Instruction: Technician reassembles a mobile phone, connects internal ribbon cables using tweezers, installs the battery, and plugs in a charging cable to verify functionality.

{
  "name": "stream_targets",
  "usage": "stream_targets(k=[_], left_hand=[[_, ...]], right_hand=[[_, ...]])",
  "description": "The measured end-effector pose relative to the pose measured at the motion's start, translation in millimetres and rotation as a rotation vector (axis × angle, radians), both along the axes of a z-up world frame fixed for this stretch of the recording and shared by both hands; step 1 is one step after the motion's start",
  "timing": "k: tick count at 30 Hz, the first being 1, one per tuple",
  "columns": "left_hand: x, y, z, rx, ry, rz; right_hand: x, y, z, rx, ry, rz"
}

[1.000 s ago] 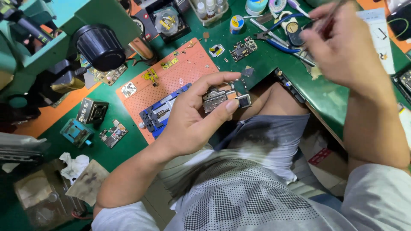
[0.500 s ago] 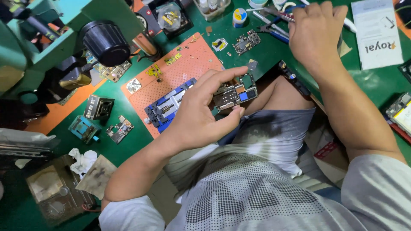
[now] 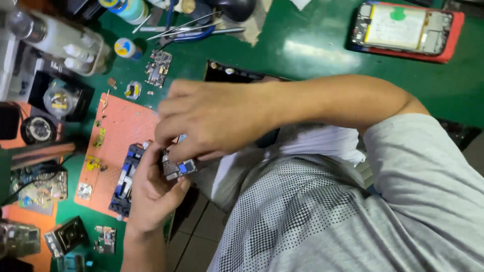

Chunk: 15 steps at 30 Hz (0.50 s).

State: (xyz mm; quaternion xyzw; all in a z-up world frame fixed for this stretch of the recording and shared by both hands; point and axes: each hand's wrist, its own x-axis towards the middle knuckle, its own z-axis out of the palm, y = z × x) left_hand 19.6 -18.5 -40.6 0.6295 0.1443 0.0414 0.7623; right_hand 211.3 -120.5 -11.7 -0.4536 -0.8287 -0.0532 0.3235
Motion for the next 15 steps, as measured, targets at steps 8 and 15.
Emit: stream_targets(k=[8, 15], left_hand=[[11.6, -15.8, 10.0, -0.017, -0.098, -0.178], [75.7, -73.6, -11.0, 0.394, 0.059, -0.136]], right_hand=[[24.9, -46.8, 16.5, 0.110, 0.208, 0.044], [114.5, -230.8, -9.3, -0.334, 0.586, -0.574]])
